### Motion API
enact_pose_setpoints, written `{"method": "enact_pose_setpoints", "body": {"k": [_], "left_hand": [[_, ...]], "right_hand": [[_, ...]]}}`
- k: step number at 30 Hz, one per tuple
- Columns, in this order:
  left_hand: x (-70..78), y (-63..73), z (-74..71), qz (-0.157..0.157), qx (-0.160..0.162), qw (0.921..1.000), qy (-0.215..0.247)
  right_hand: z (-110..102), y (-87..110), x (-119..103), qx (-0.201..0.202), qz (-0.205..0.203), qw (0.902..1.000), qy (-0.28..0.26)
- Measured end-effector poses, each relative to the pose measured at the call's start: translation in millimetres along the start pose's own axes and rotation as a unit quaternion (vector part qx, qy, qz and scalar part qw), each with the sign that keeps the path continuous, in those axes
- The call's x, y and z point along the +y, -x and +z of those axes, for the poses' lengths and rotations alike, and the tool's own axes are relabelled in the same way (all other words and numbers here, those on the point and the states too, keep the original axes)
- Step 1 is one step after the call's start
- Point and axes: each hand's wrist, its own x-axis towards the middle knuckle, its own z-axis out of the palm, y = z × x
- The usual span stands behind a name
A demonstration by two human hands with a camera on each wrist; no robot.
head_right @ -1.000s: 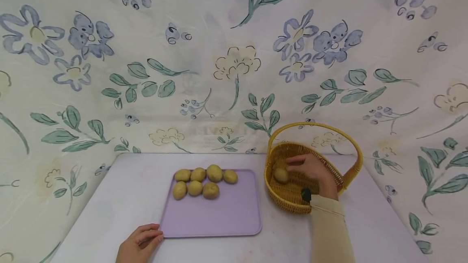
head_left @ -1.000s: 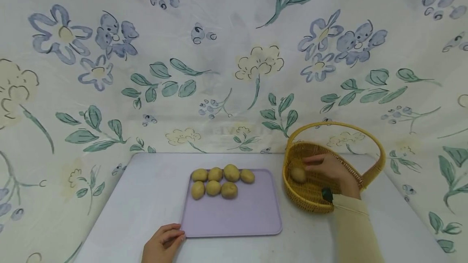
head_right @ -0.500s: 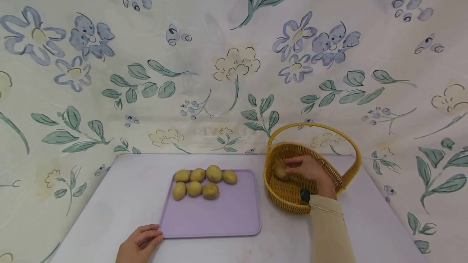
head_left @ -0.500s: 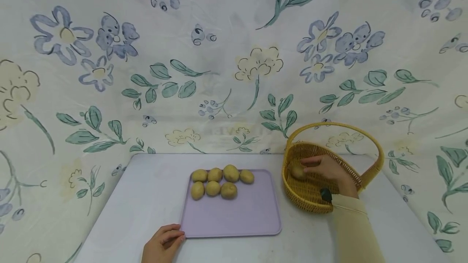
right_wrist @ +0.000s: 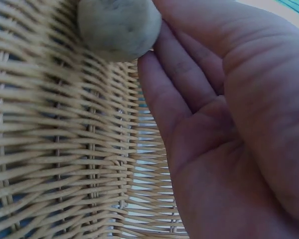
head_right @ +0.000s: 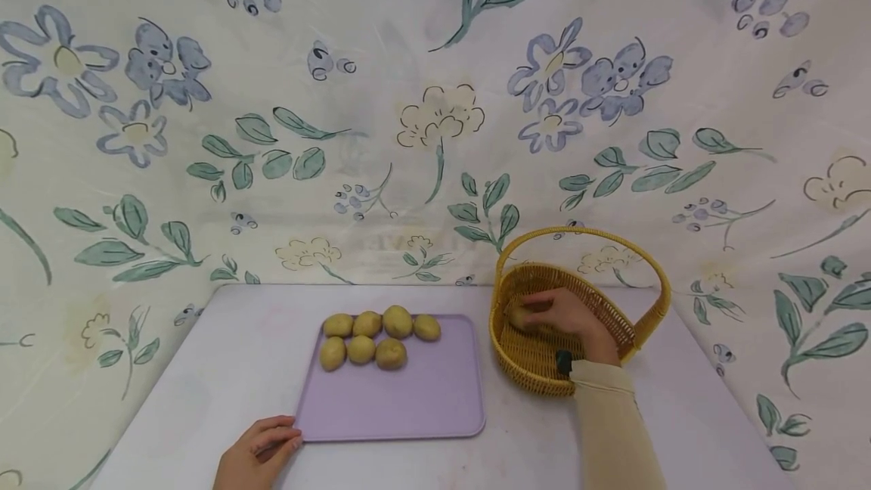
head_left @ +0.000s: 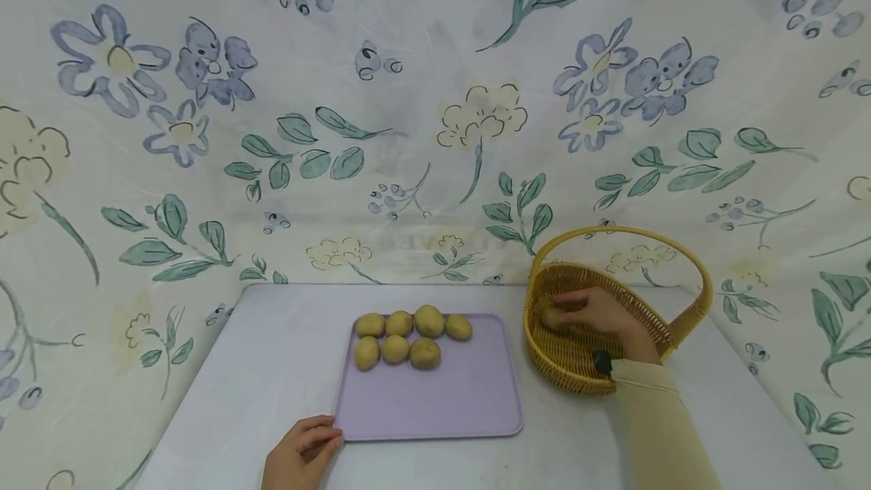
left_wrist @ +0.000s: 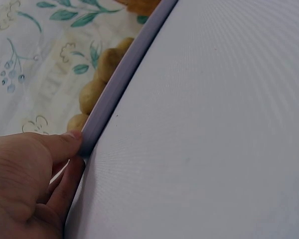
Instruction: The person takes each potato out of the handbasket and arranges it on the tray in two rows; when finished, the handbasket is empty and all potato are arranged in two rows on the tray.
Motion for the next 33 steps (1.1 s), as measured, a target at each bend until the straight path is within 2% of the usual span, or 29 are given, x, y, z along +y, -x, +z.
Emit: {"method": "enact_pose_setpoints", "body": {"k": [12,23,33], "left_hand": [[2.2,-1.9,-0.8,-0.035,-0.012,0.9993,0.003],[2.1,-1.3,0.7,-0.015,-0.003,0.9999,0.005],[1.9,-1.4,0.4,-0.012,0.000,0.9999,0.003]], "right_hand": [[5.0,-9.5,2.9,-0.009,0.011,0.9999,-0.005],[7.2,-12.0,6.4,-0.019,0.016,0.9997,0.007],[5.8,-10.7,3.3,-0.022,0.006,0.9996,0.014]]}}
